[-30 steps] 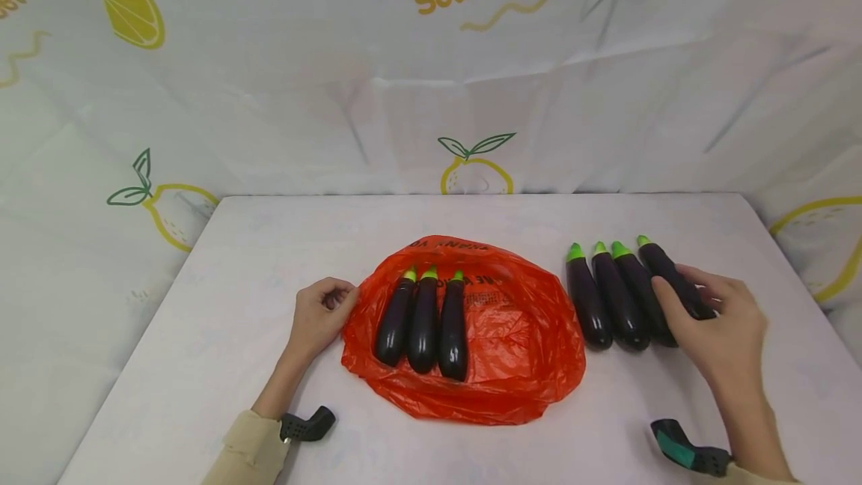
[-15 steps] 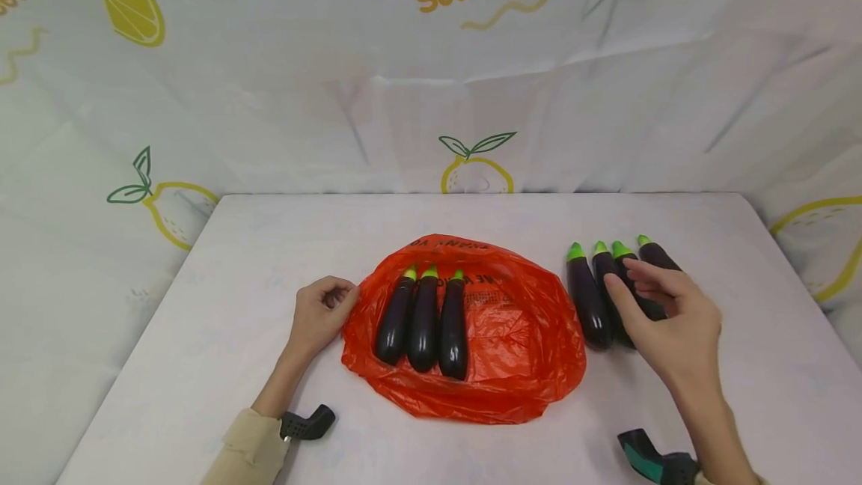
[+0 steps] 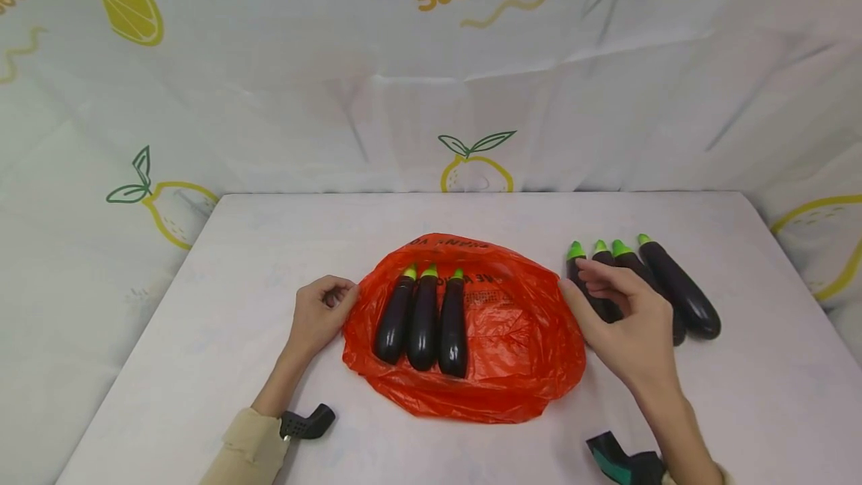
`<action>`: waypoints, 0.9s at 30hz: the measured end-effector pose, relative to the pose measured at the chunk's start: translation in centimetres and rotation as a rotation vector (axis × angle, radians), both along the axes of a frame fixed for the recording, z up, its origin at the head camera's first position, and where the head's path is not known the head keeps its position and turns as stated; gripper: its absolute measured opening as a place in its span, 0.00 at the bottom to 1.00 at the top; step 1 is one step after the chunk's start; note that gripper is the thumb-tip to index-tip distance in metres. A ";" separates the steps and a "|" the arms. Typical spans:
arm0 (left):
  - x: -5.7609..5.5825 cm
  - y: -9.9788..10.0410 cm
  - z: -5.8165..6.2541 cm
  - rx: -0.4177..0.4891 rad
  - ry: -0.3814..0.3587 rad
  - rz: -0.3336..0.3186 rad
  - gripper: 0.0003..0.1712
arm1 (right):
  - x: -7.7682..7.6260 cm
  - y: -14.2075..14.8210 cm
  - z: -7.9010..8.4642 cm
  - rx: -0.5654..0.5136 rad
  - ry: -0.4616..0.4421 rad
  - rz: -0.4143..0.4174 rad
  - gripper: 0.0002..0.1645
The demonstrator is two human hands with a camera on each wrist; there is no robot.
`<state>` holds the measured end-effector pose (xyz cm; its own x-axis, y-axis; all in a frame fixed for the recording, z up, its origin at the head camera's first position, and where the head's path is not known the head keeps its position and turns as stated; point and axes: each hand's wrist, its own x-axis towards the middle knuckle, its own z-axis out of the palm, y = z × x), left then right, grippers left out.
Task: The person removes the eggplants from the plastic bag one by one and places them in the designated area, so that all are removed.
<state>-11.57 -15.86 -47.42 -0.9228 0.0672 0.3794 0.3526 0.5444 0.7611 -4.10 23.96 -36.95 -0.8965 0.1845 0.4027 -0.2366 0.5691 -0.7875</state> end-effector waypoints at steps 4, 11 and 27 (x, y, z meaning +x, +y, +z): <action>-0.1 0.0 0.0 0.004 0.000 0.000 0.03 | 0.0 -0.8 0.1 0.010 -0.020 0.026 0.23; -0.1 0.0 0.0 0.010 0.000 -0.011 0.04 | 0.0 -2.1 0.1 0.001 -0.047 0.058 0.24; 0.0 -0.1 0.0 -0.002 0.002 0.002 0.04 | -0.1 -6.0 -0.7 0.006 -0.161 0.197 0.26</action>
<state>-11.61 -15.92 -47.44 -0.9221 0.0662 0.3812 0.3531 0.5470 0.7590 -4.17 17.95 -37.64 -0.9675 -0.0018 0.2527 -0.2153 0.5297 -0.8204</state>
